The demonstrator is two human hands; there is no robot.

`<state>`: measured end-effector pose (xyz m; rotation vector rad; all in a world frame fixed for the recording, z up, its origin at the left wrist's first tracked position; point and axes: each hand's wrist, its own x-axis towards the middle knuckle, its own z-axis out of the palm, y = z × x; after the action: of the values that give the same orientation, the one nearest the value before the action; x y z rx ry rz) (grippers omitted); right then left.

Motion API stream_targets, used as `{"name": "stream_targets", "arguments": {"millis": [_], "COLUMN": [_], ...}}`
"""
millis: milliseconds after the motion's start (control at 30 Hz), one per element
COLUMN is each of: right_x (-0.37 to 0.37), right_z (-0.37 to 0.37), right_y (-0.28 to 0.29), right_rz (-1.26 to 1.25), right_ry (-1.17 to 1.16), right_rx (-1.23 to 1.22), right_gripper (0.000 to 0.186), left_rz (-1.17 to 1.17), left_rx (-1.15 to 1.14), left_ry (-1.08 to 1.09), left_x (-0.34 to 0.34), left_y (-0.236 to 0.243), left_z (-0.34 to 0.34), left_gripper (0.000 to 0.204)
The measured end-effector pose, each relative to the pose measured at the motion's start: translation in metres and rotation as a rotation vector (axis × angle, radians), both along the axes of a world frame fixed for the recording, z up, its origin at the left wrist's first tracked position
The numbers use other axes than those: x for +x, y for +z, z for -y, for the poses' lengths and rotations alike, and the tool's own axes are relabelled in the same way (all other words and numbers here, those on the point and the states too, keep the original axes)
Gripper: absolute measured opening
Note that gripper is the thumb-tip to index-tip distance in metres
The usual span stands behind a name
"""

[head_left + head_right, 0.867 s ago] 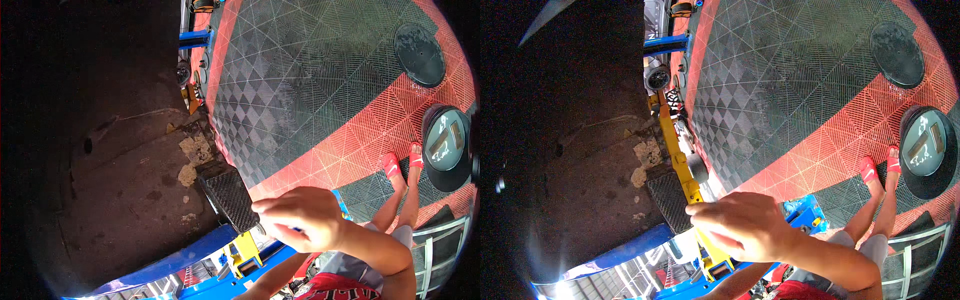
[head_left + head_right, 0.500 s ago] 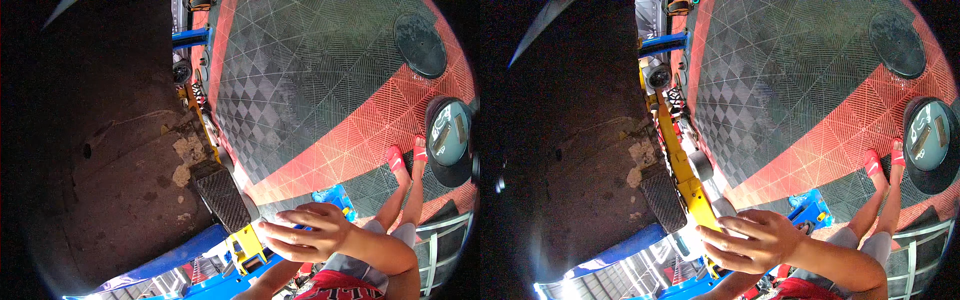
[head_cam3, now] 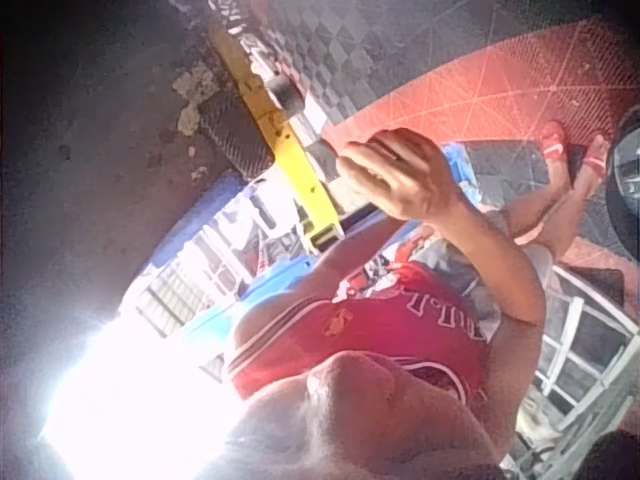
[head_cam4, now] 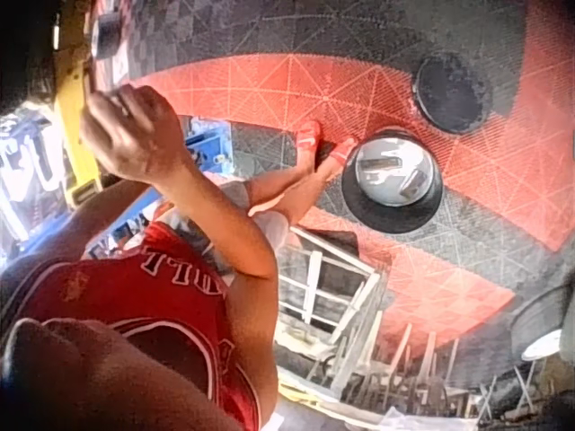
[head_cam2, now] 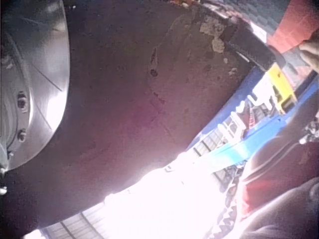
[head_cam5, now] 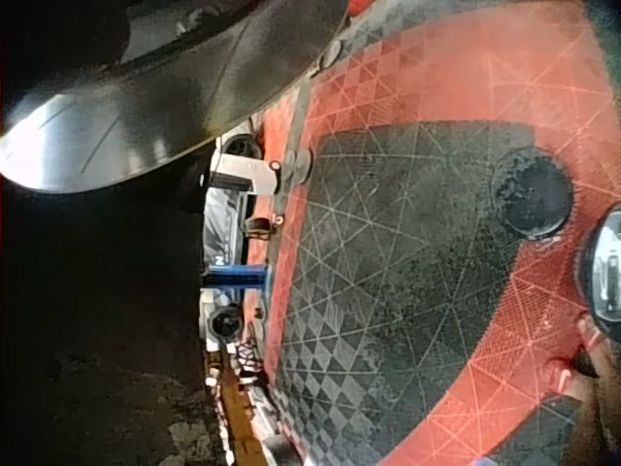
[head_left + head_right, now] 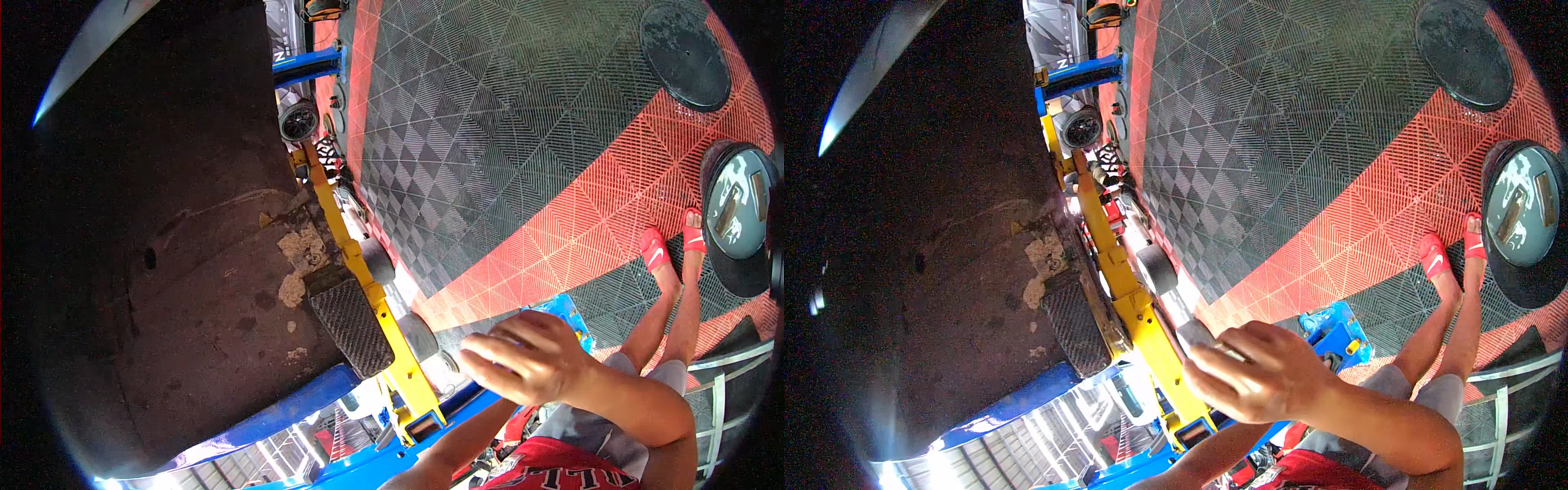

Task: Repairing a car body part by applying and smoothing out a material, possibly bondo or filler.

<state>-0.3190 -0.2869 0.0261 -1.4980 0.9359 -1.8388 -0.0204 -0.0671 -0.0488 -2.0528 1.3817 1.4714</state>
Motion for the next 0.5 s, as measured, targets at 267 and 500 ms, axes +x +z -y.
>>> {"name": "stream_targets", "arguments": {"millis": [267,500], "right_x": [-0.004,-0.009], "right_z": [-0.015,-0.024], "right_y": [-0.02,-0.038], "right_rz": [-0.094,-0.227], "right_ry": [0.131,0.307], "right_rx": [0.14,0.236], "right_gripper": [0.018,0.024], "left_rz": [-0.007,-0.036], "left_rx": [-0.016,-0.044], "left_ry": [-0.014,-0.033], "left_x": [-0.006,-0.014], "left_y": [0.0,-0.004], "left_z": [0.004,0.011], "left_gripper": [0.047,0.047]}}
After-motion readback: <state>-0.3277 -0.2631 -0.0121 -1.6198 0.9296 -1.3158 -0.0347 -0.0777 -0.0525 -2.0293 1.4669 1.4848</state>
